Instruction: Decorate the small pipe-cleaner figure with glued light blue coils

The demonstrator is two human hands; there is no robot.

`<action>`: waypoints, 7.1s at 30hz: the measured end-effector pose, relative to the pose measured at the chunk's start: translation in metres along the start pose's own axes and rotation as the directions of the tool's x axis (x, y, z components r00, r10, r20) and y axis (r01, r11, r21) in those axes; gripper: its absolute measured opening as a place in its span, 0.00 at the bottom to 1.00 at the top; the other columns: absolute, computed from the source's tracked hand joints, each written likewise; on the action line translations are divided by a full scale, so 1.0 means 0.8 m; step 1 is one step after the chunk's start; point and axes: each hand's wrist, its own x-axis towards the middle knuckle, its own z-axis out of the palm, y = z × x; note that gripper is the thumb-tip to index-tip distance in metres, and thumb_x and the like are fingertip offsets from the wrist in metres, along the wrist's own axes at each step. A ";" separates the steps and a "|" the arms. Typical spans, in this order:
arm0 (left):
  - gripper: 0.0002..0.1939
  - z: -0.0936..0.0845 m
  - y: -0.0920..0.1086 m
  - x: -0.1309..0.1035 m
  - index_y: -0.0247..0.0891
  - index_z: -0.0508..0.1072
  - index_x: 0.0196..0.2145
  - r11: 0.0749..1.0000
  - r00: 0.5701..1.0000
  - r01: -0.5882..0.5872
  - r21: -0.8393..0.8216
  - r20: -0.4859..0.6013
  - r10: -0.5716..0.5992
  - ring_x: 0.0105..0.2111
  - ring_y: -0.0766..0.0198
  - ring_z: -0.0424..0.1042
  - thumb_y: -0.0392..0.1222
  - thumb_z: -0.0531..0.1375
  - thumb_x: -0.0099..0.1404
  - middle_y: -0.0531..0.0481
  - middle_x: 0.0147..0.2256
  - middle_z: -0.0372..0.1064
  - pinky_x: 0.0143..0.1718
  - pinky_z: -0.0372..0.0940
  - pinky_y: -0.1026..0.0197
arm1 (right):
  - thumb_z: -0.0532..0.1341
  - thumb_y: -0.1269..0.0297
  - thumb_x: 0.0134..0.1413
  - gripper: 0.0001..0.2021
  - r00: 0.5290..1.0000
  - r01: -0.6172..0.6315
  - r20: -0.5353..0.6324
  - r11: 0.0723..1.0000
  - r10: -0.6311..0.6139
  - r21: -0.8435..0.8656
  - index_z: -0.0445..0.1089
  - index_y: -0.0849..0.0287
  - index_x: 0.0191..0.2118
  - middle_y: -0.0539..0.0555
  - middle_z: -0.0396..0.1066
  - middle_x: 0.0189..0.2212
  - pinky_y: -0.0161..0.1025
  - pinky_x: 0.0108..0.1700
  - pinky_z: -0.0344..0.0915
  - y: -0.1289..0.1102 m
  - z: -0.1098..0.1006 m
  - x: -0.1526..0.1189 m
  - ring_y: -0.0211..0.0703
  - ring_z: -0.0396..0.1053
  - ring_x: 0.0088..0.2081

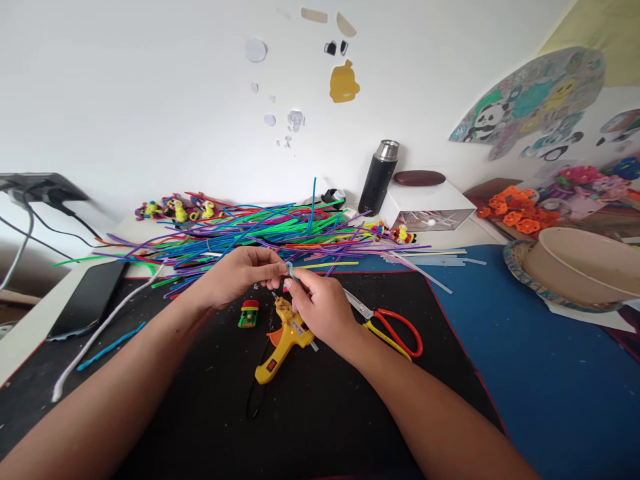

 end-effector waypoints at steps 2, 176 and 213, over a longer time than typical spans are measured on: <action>0.20 -0.003 0.000 -0.001 0.38 0.80 0.29 1.000 1.000 0.000 0.013 0.021 0.000 0.27 0.63 0.70 0.60 0.73 0.58 0.50 0.26 0.76 0.34 0.68 0.61 | 0.59 0.60 0.72 0.12 1.000 0.002 0.003 1.000 -0.002 0.010 0.81 0.52 0.42 0.51 0.79 0.26 0.36 0.30 0.64 0.000 -0.001 0.001 0.46 0.77 0.28; 0.18 -0.023 -0.007 -0.001 0.39 0.81 0.33 0.989 1.000 0.008 0.146 0.022 -0.011 0.31 0.61 0.72 0.58 0.71 0.60 0.50 0.30 0.78 0.35 0.66 0.61 | 0.62 0.58 0.67 0.09 0.998 -0.055 -0.026 0.987 0.059 0.149 0.78 0.54 0.44 0.50 0.76 0.28 0.36 0.30 0.62 0.006 0.004 0.004 0.41 0.71 0.28; 0.18 -0.025 -0.005 -0.002 0.40 0.81 0.34 0.982 0.989 0.023 0.185 0.139 -0.050 0.31 0.61 0.72 0.58 0.70 0.61 0.51 0.31 0.77 0.35 0.67 0.63 | 0.62 0.66 0.70 0.06 0.998 0.065 -0.015 0.998 -0.065 0.023 0.78 0.52 0.43 0.51 0.83 0.40 0.39 0.43 0.68 0.003 -0.004 0.004 0.46 0.80 0.40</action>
